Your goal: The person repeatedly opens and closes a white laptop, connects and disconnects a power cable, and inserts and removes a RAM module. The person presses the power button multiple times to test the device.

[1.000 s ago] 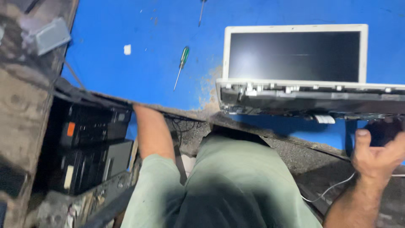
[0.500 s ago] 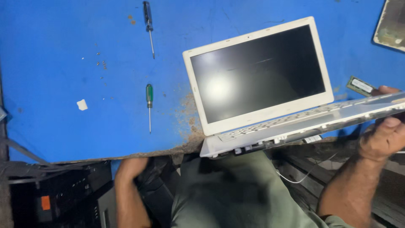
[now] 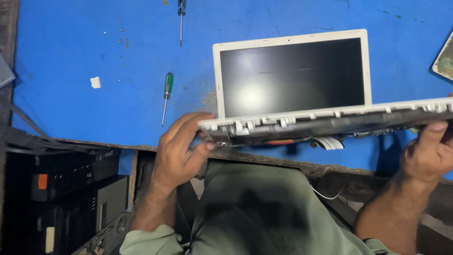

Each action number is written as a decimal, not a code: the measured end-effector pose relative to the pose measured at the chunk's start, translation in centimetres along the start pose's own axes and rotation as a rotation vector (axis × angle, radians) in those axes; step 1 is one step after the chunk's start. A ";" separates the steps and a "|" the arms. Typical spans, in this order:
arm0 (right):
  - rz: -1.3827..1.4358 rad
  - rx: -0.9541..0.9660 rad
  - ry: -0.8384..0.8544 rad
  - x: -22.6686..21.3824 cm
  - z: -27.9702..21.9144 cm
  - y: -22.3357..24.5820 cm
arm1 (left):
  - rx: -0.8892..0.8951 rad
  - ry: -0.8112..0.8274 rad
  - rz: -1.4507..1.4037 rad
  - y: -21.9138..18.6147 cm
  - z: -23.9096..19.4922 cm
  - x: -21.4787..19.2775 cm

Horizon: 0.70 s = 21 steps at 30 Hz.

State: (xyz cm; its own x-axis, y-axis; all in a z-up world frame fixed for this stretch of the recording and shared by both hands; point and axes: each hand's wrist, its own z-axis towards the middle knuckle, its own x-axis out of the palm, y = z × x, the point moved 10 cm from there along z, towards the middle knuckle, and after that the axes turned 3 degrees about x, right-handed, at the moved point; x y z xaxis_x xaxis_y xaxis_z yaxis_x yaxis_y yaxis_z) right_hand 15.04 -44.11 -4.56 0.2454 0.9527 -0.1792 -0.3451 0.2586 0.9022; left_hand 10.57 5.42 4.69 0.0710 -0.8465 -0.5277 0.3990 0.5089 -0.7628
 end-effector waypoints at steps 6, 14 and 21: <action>-0.077 -0.037 0.177 4.3 3.9 2.8 | -0.085 -0.096 0.059 2.0 2.5 0.6; -0.234 0.089 0.217 8.0 7.0 3.8 | -0.054 -0.232 0.188 1.3 4.6 0.3; 0.000 0.094 0.245 8.9 6.9 3.0 | 0.254 -0.050 0.475 -3.3 6.5 3.8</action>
State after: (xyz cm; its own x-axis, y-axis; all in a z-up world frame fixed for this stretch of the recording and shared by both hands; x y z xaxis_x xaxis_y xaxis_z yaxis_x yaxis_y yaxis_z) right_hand 22.46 -36.01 -0.76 0.0147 0.9658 -0.2587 -0.2567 0.2537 0.9326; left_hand 15.47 -0.48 7.63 0.3377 -0.5422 -0.7694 0.5204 0.7886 -0.3274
